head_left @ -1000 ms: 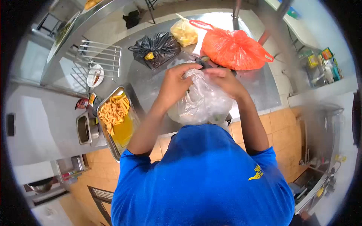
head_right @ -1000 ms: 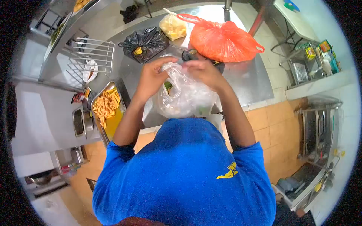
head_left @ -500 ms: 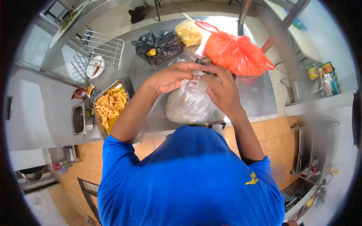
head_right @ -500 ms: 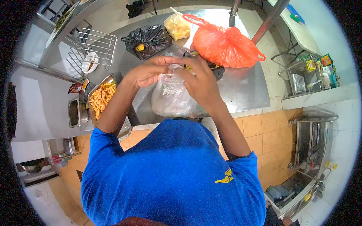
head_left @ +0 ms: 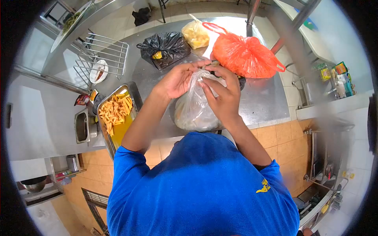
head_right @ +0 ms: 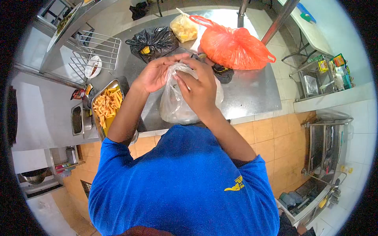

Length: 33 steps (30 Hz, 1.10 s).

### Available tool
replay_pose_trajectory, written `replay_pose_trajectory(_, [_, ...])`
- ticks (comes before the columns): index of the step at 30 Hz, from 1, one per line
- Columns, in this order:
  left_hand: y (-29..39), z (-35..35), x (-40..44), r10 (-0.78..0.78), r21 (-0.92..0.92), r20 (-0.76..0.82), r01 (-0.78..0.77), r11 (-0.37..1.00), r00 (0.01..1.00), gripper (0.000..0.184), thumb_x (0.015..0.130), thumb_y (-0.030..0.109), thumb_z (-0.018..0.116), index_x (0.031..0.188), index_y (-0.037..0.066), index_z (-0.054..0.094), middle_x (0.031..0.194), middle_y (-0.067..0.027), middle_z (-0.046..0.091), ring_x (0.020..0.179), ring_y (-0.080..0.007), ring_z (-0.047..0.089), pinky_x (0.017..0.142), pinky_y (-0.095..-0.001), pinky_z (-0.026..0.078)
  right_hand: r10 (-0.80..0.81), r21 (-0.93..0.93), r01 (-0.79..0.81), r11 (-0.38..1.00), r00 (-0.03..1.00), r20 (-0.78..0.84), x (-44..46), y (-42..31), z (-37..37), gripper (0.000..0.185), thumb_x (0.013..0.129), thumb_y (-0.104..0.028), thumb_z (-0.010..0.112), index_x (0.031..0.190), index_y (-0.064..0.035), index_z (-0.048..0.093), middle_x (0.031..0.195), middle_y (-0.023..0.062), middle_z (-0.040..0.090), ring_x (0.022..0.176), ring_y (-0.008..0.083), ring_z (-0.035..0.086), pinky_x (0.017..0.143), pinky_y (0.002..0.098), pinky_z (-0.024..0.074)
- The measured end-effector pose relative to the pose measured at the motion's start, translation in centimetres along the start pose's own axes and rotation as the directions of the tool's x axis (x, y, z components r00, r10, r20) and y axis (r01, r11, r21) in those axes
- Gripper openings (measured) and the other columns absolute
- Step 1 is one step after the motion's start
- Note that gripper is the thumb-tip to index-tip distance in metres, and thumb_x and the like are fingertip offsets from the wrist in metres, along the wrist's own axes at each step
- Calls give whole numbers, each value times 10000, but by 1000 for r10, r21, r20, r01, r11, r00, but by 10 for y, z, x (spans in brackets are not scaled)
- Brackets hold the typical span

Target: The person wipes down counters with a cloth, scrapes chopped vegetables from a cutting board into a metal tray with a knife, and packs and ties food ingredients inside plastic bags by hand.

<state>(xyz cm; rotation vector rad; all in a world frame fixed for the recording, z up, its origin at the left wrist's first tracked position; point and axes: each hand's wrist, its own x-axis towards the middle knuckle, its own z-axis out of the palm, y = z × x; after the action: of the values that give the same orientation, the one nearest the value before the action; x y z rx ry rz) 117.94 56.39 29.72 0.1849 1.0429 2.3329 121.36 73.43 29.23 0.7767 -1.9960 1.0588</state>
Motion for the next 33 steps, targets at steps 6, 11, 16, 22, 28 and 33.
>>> replay_pose_trajectory(6, [3, -3, -3, 15, 14, -11, -15, 1000, 1000, 513, 892, 155, 434, 1357, -31, 325, 1346, -157, 448, 1085, -197, 560, 913, -300, 473, 246, 206, -229, 951, 968, -57, -16, 7, 6, 117, 725, -39, 688, 837, -19, 662, 1033, 96, 573, 930, 255, 550, 811, 350, 439])
replay_pose_trajectory(11, [0, -3, 0, 75, 125, -69, -66, 990, 995, 484, 919, 129, 437, 1365, -12, 315, 1362, -153, 430, 1066, -189, 563, 889, -303, 483, 449, 300, -463, 834, 886, 117, -14, 8, -2, 73, 808, -53, 599, 872, -16, 599, 916, 94, 552, 885, 224, 528, 794, 312, 413])
replay_pose_trajectory(16, [-1, -9, 6, 24, 62, -177, -13, 998, 984, 444, 939, 116, 443, 1356, 5, 339, 1130, -117, 564, 938, -179, 592, 776, -264, 501, 470, 540, -703, 464, 711, 522, -2, -11, -18, 128, 894, -152, 528, 857, -30, 541, 810, 78, 575, 780, 184, 538, 700, 294, 399])
replay_pose_trajectory(22, [5, -82, 4, 86, -212, -376, -176, 961, 923, 132, 973, 130, 381, 1027, 72, 487, 646, 20, 379, 532, -98, 380, 484, -247, 382, 434, 69, -694, 717, 521, 735, -14, -6, -68, 284, 912, -247, 530, 755, -10, 529, 646, 57, 554, 628, 122, 513, 568, 300, 394])
replay_pose_trajectory(28, [-25, -83, -14, 67, -243, -565, -244, 939, 822, 126, 961, 153, 387, 860, 112, 449, 575, 38, 257, 444, -84, 246, 410, -249, 233, 515, -21, -798, 602, 368, 774, -48, 25, -107, 310, 907, -282, 544, 758, -9, 548, 612, 63, 510, 564, 167, 441, 545, 304, 378])
replay_pose_trajectory(33, [-54, -66, -19, 725, 896, -259, -122, 427, 638, 218, 929, 230, 455, 1090, 89, 500, 801, -78, 481, 653, -206, 468, 601, -311, 399, 211, 208, -389, 898, 793, 571, -32, 73, -65, 248, 858, -258, 595, 987, -48, 569, 1196, 143, 528, 1133, 292, 455, 934, 402, 362])
